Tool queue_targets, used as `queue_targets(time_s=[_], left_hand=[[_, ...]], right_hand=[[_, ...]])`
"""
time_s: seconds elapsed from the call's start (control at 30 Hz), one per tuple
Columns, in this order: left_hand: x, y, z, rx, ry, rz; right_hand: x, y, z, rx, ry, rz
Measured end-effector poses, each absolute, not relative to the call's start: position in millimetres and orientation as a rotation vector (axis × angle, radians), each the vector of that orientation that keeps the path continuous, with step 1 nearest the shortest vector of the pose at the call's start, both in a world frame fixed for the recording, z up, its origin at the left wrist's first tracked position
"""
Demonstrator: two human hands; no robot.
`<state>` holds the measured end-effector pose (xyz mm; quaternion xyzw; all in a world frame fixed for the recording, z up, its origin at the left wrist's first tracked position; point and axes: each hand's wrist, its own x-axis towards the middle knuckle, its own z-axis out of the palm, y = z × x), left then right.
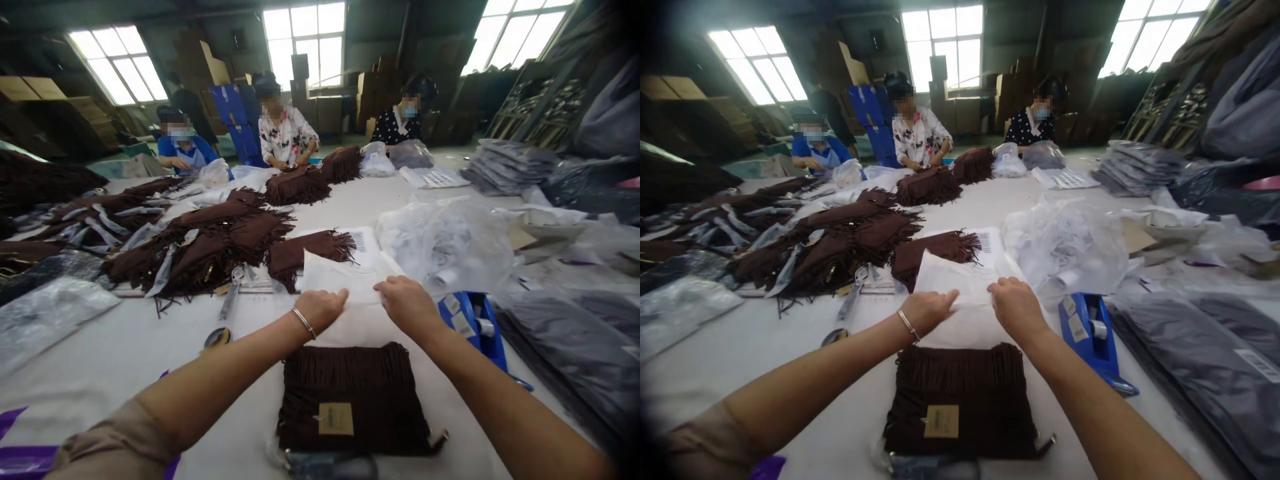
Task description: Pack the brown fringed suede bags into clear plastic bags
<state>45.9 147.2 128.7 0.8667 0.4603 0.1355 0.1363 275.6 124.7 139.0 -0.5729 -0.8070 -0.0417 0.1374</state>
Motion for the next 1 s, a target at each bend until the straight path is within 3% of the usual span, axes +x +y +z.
queue_targets(time_s=[0.1, 0.23, 0.4, 0.53, 0.73, 1.0], left_hand=[[-5, 140, 135, 2.488, 1.731, 0.377], [-46, 114, 113, 2.062, 2.055, 0.815], [-13, 97, 62, 0.946, 1.416, 1.016], [30, 132, 44, 0.747, 1.217, 1.020], [21, 178, 19, 0.700, 1.047, 0.812], [-37, 124, -3, 0.632, 1.114, 0.921]], right_hand=[[305, 89, 123, -1.730, -2.054, -0.185], [323, 49, 94, -1.752, -1.598, -0.023], [318, 55, 49, -1.476, -0.889, 0.843], [319, 80, 25, -1.129, -0.685, 1.196], [315, 54, -10, -1.519, -0.992, 1.181], [318, 11, -36, -2.039, -1.297, 0.980]])
